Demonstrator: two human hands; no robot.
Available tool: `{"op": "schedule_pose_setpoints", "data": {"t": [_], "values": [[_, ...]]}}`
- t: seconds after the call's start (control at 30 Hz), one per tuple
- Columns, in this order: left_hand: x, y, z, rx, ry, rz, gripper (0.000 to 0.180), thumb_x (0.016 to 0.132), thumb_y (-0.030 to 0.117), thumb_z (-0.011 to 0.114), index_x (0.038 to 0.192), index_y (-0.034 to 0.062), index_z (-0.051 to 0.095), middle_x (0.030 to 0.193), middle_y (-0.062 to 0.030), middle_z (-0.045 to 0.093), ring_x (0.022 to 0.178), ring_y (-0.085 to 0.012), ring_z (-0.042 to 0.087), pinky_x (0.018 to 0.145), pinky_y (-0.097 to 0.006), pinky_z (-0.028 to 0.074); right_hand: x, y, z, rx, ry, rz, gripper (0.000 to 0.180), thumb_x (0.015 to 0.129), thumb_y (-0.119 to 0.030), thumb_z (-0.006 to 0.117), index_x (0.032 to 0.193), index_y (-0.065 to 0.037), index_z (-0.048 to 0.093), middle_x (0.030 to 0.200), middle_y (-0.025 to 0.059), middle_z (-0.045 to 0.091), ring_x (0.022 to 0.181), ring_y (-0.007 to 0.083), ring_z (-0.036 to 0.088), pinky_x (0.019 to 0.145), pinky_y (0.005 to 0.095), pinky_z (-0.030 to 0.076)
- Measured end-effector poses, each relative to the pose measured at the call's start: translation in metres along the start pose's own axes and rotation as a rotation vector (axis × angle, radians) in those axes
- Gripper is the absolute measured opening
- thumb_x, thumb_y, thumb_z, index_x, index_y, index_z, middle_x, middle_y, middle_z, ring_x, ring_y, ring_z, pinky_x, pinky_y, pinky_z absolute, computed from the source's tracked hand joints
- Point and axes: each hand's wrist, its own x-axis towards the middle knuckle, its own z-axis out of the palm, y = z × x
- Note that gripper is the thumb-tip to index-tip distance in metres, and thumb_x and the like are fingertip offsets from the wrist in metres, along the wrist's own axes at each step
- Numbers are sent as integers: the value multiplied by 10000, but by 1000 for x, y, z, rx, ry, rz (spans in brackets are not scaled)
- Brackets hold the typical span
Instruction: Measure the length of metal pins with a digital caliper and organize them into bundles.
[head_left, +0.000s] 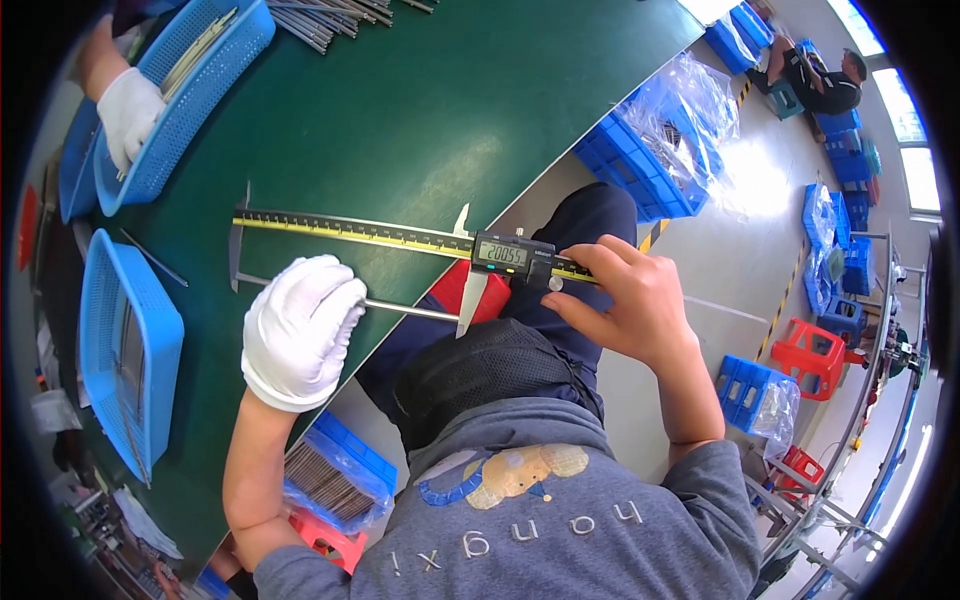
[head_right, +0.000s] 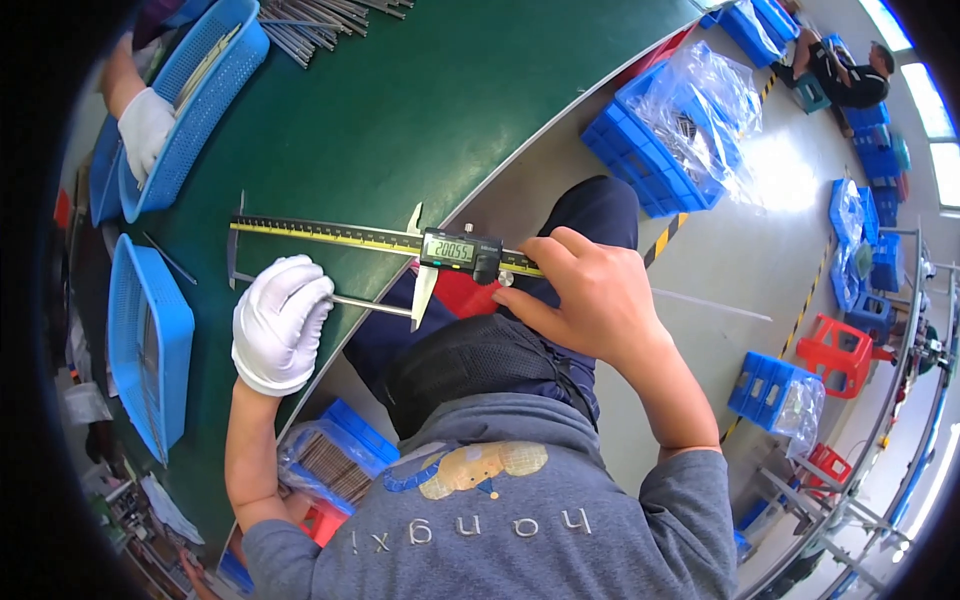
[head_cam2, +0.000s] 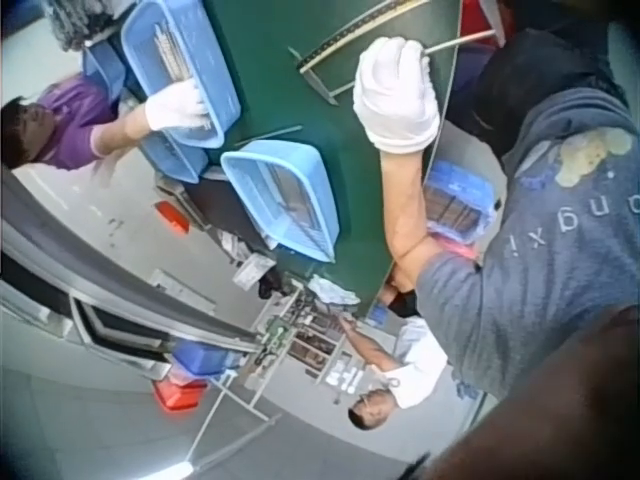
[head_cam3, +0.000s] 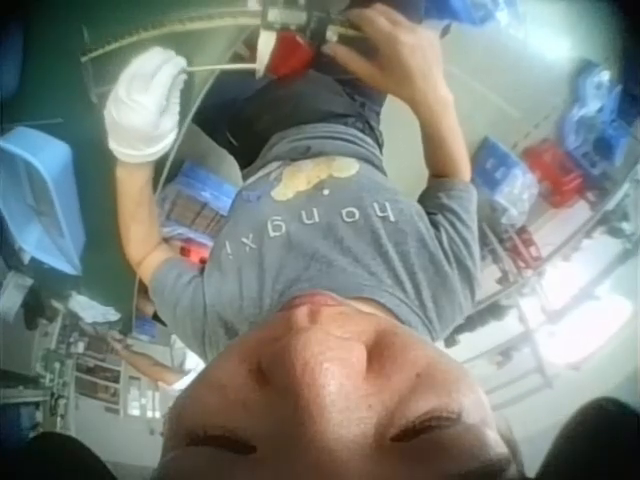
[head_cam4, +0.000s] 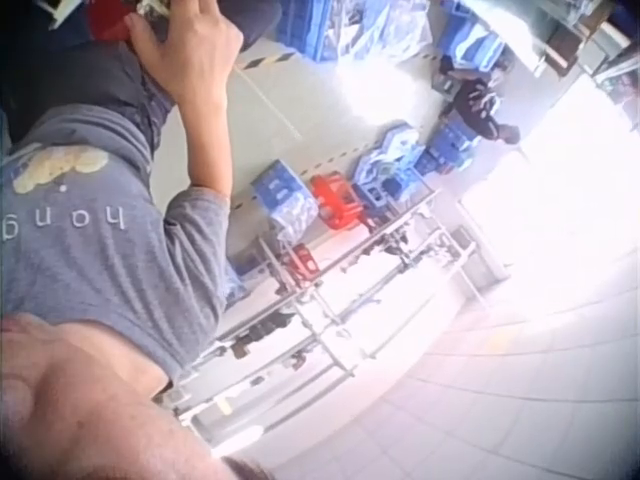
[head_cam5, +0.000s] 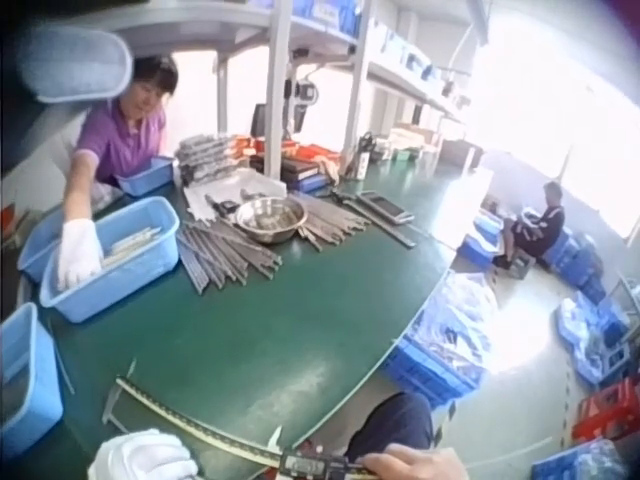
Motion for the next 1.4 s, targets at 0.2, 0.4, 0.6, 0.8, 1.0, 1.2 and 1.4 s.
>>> {"op": "schedule_pose_setpoints", "data": {"t": [0.2, 0.4, 0.6, 0.8, 1.0, 1.2, 1.4], "values": [[16, 10, -2, 77, -152, 45, 157, 622, 47, 644, 758, 53, 567, 753, -128, 543, 692, -322, 556, 607, -429, 470, 23, 16, -7, 60, 52, 7, 555, 679, -361, 763, 1115, -60, 598, 786, 84, 631, 628, 258, 622, 552, 344, 474], [68, 8, -18, 112, -4, 190, 308, 629, 3, 634, 917, 73, 550, 865, -96, 602, 695, -279, 601, 605, -377, 497, 67, 44, -2, -1, -106, -113, 787, 705, -528, 674, 1299, -46, 488, 735, 109, 619, 625, 309, 620, 550, 388, 481], [250, -34, 12, 197, -64, 565, 325, 684, 28, 580, 1004, 38, 527, 772, -114, 517, 705, -314, 547, 625, -409, 447, 73, 53, 11, 24, -49, -151, 757, 690, -546, 675, 1248, -50, 548, 663, 75, 604, 559, 268, 618, 487, 376, 479], [373, -123, 93, 476, -148, 490, 186, 748, 55, 545, 931, 82, 573, 823, -123, 580, 798, -329, 608, 677, -403, 493, 77, 45, 17, 58, -59, -145, 745, 726, -571, 641, 1262, -64, 543, 719, 70, 620, 567, 266, 628, 489, 369, 494], [404, -164, 122, 673, -260, 142, 149, 809, 112, 523, 923, 120, 618, 891, -129, 598, 888, -306, 623, 726, -414, 514, 71, 49, 12, 56, -92, -137, 715, 741, -561, 632, 1269, -88, 544, 686, 47, 610, 563, 248, 627, 484, 360, 492], [349, -175, 58, 781, -171, -56, 167, 781, 126, 527, 870, 113, 667, 885, -132, 628, 857, -315, 623, 721, -417, 514, 80, 45, 10, 65, -163, -221, 711, 710, -533, 675, 1257, -95, 552, 707, 57, 629, 585, 254, 634, 497, 362, 488], [204, -164, -39, 836, 67, -173, 150, 763, 160, 547, 753, 92, 680, 788, -136, 650, 747, -313, 651, 641, -425, 523, 79, 49, 4, 93, -5, -88, 706, 583, -331, 795, 1187, -19, 603, 788, 146, 660, 657, 290, 648, 596, 354, 504]]}}
